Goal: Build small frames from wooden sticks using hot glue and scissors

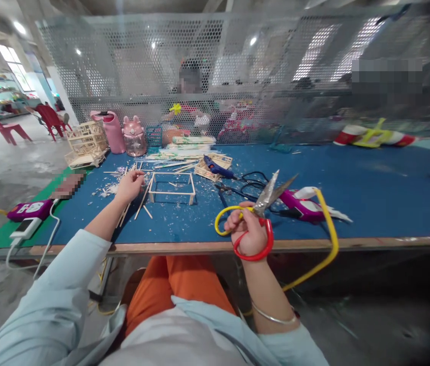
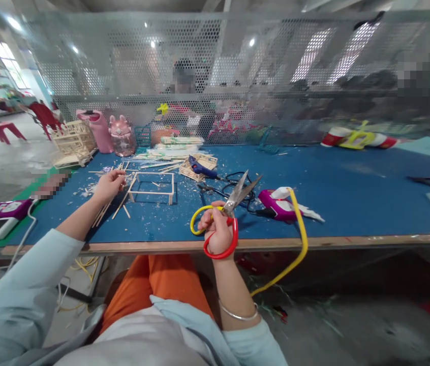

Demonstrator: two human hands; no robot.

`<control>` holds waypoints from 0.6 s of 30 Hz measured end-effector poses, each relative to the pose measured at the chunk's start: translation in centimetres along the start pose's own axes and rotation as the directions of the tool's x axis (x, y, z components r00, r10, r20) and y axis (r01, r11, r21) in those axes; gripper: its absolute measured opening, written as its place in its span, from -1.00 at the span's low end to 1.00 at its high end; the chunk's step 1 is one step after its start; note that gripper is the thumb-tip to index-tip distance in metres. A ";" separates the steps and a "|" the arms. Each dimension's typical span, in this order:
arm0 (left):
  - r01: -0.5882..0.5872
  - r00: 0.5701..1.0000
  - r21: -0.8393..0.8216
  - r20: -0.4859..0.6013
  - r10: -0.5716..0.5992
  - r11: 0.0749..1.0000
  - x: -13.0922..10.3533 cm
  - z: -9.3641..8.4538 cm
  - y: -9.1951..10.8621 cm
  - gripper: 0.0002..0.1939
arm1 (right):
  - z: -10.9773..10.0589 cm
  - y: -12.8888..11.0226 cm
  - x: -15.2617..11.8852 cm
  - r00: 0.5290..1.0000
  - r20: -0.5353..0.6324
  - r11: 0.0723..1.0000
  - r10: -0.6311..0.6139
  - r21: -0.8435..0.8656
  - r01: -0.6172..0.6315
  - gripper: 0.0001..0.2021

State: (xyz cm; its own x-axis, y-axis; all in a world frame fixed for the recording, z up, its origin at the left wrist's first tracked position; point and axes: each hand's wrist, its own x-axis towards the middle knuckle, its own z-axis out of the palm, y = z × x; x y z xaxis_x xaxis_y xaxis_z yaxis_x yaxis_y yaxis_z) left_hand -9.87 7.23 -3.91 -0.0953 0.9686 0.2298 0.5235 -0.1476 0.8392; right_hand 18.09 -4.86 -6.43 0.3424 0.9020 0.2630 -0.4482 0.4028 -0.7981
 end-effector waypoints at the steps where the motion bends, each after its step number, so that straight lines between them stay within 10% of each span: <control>1: -0.036 0.999 0.035 -0.018 0.036 0.999 0.4 0.0 -0.1 -0.60 | 0.0 0.0 0.0 1.000 -0.001 1.000 0.001 0.001 -0.001 -0.73; 7: -0.424 0.904 0.551 0.308 0.296 0.719 2.3 0.4 0.3 -0.52 | 0.0 -0.1 -0.1 1.000 0.022 1.000 -0.005 -0.010 0.005 -0.73; 18: -0.498 0.867 0.709 0.403 0.292 0.499 2.4 0.9 0.3 -0.46 | -0.1 0.0 -0.1 1.000 0.028 0.999 -0.014 -0.029 0.014 -0.75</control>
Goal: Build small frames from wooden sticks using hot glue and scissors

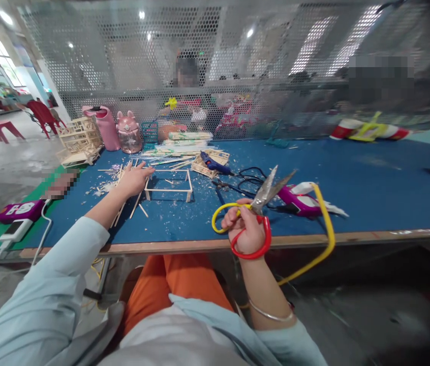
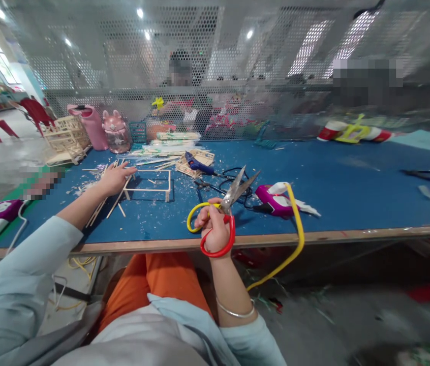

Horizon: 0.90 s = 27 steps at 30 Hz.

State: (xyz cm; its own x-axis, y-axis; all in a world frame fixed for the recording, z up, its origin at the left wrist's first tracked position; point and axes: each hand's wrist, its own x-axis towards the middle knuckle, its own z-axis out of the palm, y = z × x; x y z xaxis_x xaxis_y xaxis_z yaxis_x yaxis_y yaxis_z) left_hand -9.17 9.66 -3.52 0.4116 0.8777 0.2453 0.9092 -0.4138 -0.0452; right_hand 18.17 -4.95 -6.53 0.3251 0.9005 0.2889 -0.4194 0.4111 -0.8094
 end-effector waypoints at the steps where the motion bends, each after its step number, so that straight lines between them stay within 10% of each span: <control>1: 0.004 1.000 -0.009 -0.003 -0.004 1.000 0.0 0.1 0.0 -0.46 | 0.0 0.0 0.0 1.000 -0.002 1.000 0.000 -0.001 0.000 -0.75; 13: 0.159 0.921 -0.391 -0.272 -0.279 0.906 -1.9 -0.5 -0.5 -0.40 | 0.4 -0.6 0.1 0.997 -0.043 0.998 0.068 -0.001 -0.068 -0.70; 18: 0.160 0.927 -0.499 -0.222 -0.304 0.852 -2.3 -0.8 -0.5 -0.54 | -0.4 -2.5 0.3 0.993 -0.096 0.918 0.063 -0.385 -0.096 -0.62; 22: 0.154 0.940 -0.523 -0.184 -0.287 0.839 -2.0 -0.5 -0.5 -0.58 | -2.6 -4.9 2.4 0.998 -0.055 0.420 -0.028 -0.907 -0.038 -0.58; 27: 0.166 0.954 -0.517 -0.131 -0.270 0.839 -1.9 -0.5 -0.4 -0.59 | -4.6 -7.4 5.0 0.991 0.029 -0.262 0.132 -0.963 0.063 -0.74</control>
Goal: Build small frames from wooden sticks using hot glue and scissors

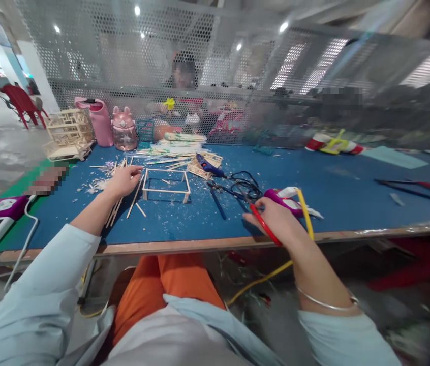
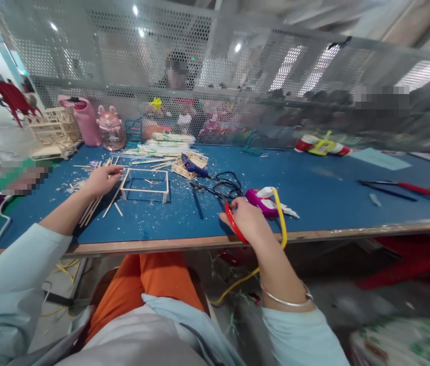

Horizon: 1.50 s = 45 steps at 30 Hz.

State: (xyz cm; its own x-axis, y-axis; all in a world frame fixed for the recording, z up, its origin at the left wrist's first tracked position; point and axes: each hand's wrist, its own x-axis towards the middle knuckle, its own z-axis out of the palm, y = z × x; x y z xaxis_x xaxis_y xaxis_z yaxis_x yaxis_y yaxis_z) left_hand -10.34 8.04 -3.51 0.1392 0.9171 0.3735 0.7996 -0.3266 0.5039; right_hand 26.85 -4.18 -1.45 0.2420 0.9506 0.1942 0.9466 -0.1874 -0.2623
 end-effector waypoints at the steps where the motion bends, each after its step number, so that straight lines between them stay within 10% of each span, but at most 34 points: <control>1: -0.004 1.000 -0.001 0.002 0.004 1.000 0.0 0.0 0.0 -0.60 | -0.3 0.0 0.1 0.998 0.063 0.998 -0.014 -0.062 0.018 -0.77; 9: -0.042 0.998 -0.021 0.047 0.043 0.999 -0.1 0.2 0.1 -0.63 | -0.5 -2.5 -0.1 0.954 0.300 0.950 -0.026 -0.288 0.117 -0.62; 16: 0.023 0.998 0.017 0.052 -0.024 1.000 -0.3 -0.2 0.1 -0.62 | -0.1 -3.7 2.2 0.944 0.321 0.919 0.076 -0.389 0.058 -0.42; 24: 0.134 0.991 0.059 -0.003 -0.134 0.989 0.3 -0.2 -0.7 -0.64 | -1.6 -1.0 -0.4 0.954 0.292 0.926 0.066 -0.375 0.050 -0.62; 33: 0.205 0.979 0.093 -0.037 -0.203 0.974 0.5 -0.3 -1.7 -0.67 | 1.4 -4.3 5.7 0.948 0.315 0.911 0.046 -0.402 0.089 -0.55; 38: 0.263 0.952 0.013 -0.165 -0.257 0.965 0.5 -0.6 -2.5 -0.66 | -0.8 -4.7 8.2 0.803 0.596 0.925 -0.009 -0.299 0.233 -0.73; 42: 0.317 0.854 -0.195 -0.367 -0.368 0.928 2.0 -0.6 -3.2 -0.71 | -3.1 -8.4 5.3 0.844 0.490 0.906 -0.220 -0.218 0.363 -0.85; 45: 0.388 0.764 -0.250 -0.452 -0.461 0.887 4.6 -2.1 -3.2 -0.70 | -1.4 -14.5 -0.7 0.627 0.366 0.725 -0.688 0.380 0.574 -0.77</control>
State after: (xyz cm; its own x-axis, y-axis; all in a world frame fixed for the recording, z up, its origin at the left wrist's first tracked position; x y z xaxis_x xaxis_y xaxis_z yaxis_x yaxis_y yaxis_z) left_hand -13.50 12.82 -1.75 -0.5263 0.7477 0.4048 0.6171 0.0084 0.7868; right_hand 13.22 -2.44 3.57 -0.5774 0.8153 -0.0437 0.7447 0.5040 -0.4375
